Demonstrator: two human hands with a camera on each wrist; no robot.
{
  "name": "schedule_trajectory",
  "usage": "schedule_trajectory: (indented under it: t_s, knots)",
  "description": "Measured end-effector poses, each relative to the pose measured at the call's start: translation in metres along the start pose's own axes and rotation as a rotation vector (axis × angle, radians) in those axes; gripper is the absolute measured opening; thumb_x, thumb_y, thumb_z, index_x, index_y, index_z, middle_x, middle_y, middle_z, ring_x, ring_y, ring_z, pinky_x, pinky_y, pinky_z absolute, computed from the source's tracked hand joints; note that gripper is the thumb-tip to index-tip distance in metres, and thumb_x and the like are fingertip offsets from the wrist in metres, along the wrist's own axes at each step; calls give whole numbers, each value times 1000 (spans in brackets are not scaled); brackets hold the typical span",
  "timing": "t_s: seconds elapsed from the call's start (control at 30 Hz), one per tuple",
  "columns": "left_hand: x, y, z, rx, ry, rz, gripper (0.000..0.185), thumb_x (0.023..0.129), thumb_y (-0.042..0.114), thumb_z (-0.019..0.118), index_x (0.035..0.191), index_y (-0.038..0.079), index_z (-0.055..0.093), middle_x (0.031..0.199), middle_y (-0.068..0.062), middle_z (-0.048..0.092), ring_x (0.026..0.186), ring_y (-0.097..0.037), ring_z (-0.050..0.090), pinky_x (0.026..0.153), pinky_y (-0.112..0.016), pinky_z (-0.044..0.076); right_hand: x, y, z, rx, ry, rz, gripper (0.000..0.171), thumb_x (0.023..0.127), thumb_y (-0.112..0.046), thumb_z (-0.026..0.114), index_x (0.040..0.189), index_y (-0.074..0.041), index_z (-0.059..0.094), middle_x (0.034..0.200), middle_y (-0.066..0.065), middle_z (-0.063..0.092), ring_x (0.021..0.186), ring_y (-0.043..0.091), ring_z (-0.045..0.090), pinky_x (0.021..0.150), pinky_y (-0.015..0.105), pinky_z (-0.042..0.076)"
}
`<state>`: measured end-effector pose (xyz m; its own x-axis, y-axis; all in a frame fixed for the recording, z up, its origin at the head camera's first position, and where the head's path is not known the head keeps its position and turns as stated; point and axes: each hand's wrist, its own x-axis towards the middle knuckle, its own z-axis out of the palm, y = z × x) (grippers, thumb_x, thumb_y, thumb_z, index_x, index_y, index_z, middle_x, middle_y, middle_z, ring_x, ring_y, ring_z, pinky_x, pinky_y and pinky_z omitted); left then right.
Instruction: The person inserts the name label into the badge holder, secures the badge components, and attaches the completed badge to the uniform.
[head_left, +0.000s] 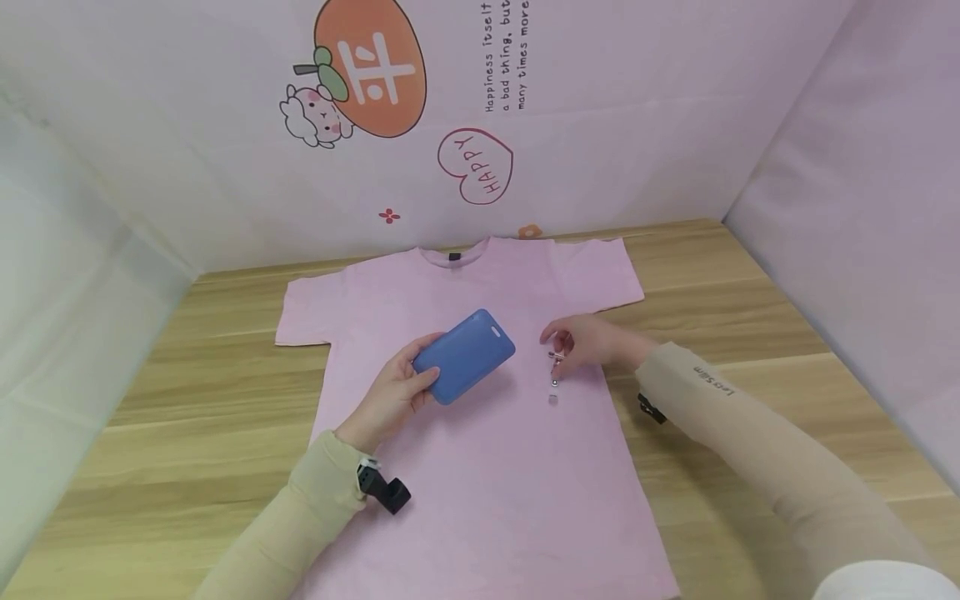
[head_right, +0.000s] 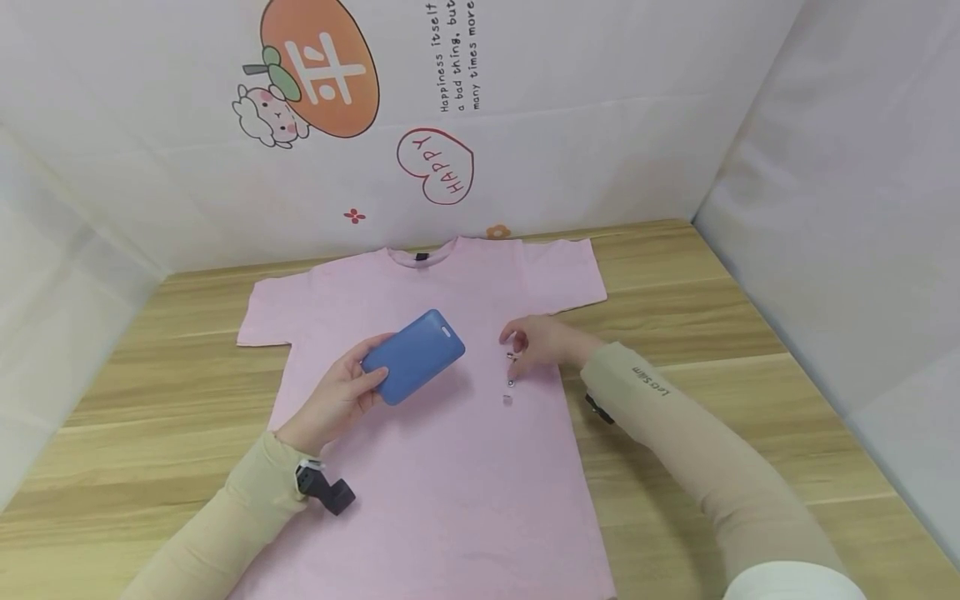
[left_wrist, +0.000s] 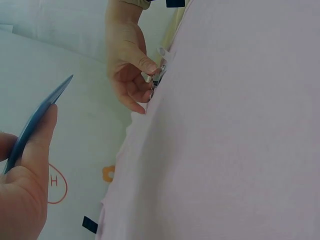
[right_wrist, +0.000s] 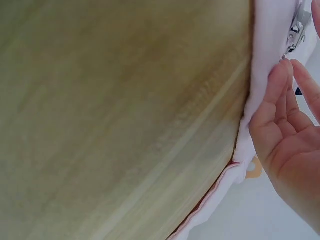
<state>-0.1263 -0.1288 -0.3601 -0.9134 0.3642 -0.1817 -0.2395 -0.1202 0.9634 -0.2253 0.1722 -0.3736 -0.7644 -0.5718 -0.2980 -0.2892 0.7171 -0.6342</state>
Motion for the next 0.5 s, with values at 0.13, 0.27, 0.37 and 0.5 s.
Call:
schedule_trajectory:
  t_s: [0.13,0.27,0.37,0.5]
  knots:
    - [-1,1,0,7,-3,-2,55,99,-5,33,150,5,16,153,-24,14,136,-40,30,96,-30,48,-1,-1,2,-27,12,-35,47,73,-18,82,113,-7,61,86,2,56,84,17,50,75,27,42]
    - [-1,1,1,9,-8,-4,55,99,-5,33,150,5,16,153,-24,15,136,-40,30,97,-31,48,0,-1,3,-50,16,-57,45,73,-16,82,112,-6,61,82,1,54,79,15,49,72,26,41]
    - [-1,1,1,11,-9,-5,55,99,-5,33,150,5,16,153,-25,16,135,-40,32,94,-29,49,0,0,4,-60,18,-64,45,73,-16,82,111,-5,61,81,1,54,76,15,49,71,26,41]
    - [-1,0,2,19,-3,-7,55,99,-5,34,150,5,17,152,-25,17,134,-40,34,89,-25,51,-1,0,5,-58,17,-67,46,72,-17,82,112,-5,62,81,1,54,77,15,49,71,27,41]
